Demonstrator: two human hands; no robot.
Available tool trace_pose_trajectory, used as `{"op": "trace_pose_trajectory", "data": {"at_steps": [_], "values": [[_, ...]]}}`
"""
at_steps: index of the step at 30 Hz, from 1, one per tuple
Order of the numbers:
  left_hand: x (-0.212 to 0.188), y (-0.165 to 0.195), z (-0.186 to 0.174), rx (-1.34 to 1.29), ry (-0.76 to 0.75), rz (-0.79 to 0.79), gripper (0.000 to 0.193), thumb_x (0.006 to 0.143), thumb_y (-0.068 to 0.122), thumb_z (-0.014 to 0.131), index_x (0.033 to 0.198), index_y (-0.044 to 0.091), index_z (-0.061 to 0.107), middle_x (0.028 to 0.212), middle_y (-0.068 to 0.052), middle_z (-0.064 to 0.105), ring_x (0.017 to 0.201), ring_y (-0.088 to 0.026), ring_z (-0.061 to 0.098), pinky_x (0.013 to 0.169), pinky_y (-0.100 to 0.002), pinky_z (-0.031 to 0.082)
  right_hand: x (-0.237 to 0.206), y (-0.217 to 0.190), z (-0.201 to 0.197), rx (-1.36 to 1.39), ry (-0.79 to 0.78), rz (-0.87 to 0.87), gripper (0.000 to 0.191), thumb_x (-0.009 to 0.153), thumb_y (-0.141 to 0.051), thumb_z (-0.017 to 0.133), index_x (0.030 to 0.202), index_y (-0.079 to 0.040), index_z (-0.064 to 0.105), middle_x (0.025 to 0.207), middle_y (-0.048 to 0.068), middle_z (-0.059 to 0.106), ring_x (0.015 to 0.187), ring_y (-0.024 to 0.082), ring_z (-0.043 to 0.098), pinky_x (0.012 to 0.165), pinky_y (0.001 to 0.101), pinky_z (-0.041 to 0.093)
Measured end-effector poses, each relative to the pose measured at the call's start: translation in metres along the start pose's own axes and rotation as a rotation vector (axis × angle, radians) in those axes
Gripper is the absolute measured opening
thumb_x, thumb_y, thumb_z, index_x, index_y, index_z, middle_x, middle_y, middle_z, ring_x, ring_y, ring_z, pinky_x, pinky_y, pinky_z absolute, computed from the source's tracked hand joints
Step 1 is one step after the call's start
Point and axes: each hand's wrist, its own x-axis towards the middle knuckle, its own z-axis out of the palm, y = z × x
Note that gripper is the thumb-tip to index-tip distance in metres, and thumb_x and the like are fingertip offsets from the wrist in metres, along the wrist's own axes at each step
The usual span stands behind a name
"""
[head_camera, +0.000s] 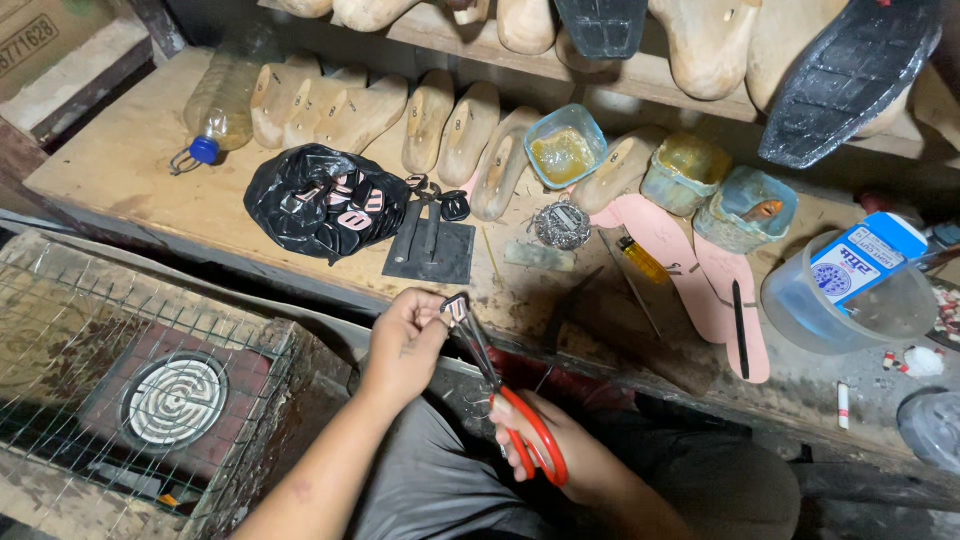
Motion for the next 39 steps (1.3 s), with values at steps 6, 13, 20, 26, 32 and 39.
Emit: {"op": "trace_pose_trajectory", "data": {"at_steps": [6,13,20,26,32,39], "values": [[0.015,-0.014,0.009,0.219,0.011,0.007,0.005,0.095,-0.001,0.057,0.100,-0.001,0.060,0.084,-0.002,0.068,0.074,-0.006,0.058,0.066,-0.023,0.049,0.018,0.008,-0.016,0.077,0.014,0.051,0.043,0.090,-0.052,0.064,0.102,-0.010,0.064,0.078,-0.001,0.061,0.061,0.010,0.059,0.052,0.0266,0.051],[0.015,-0.014,0.010,0.283,0.050,-0.033,0.003,0.094,-0.001,0.058,0.095,-0.001,0.060,0.079,-0.002,0.068,0.069,-0.006,0.057,0.062,-0.024,0.048,0.031,0.002,-0.004,0.093,0.069,-0.005,0.040,0.088,-0.047,0.071,0.102,-0.011,0.061,0.078,-0.002,0.058,0.057,0.008,0.054,0.048,0.0255,0.048],[0.025,-0.037,0.012,0.122,0.173,-0.123,0.002,0.092,-0.003,0.059,0.092,-0.003,0.061,0.079,-0.006,0.069,0.066,-0.008,0.063,0.061,-0.024,0.053,0.036,0.007,-0.006,0.029,0.084,-0.063,0.036,0.090,-0.045,0.071,0.095,-0.010,0.063,0.076,-0.001,0.060,0.056,0.008,0.056,0.048,0.0239,0.049],[0.034,-0.045,0.014,0.113,0.225,-0.167,0.003,0.091,-0.002,0.061,0.091,-0.005,0.062,0.077,-0.008,0.070,0.061,-0.011,0.065,0.056,-0.025,0.054,0.040,0.017,-0.004,-0.049,0.181,-0.060,0.037,0.088,-0.045,0.072,0.089,-0.008,0.065,0.070,-0.001,0.061,0.050,0.008,0.056,0.044,0.0253,0.048],[0.032,-0.048,0.011,0.141,0.222,-0.161,0.004,0.090,-0.002,0.063,0.090,-0.006,0.064,0.074,-0.008,0.070,0.060,-0.011,0.064,0.056,-0.024,0.052,0.040,0.013,-0.002,-0.113,0.225,-0.043,0.039,0.086,-0.045,0.074,0.091,-0.007,0.069,0.069,-0.001,0.060,0.049,0.008,0.055,0.042,0.0247,0.046],[0.032,-0.044,0.012,0.134,0.236,-0.174,0.004,0.089,-0.002,0.064,0.092,-0.006,0.065,0.074,-0.008,0.070,0.059,-0.010,0.064,0.054,-0.024,0.052,0.034,0.009,0.002,-0.133,0.243,-0.077,0.038,0.085,-0.044,0.075,0.091,-0.006,0.070,0.067,-0.001,0.060,0.048,0.008,0.054,0.042,0.0248,0.046]]}}
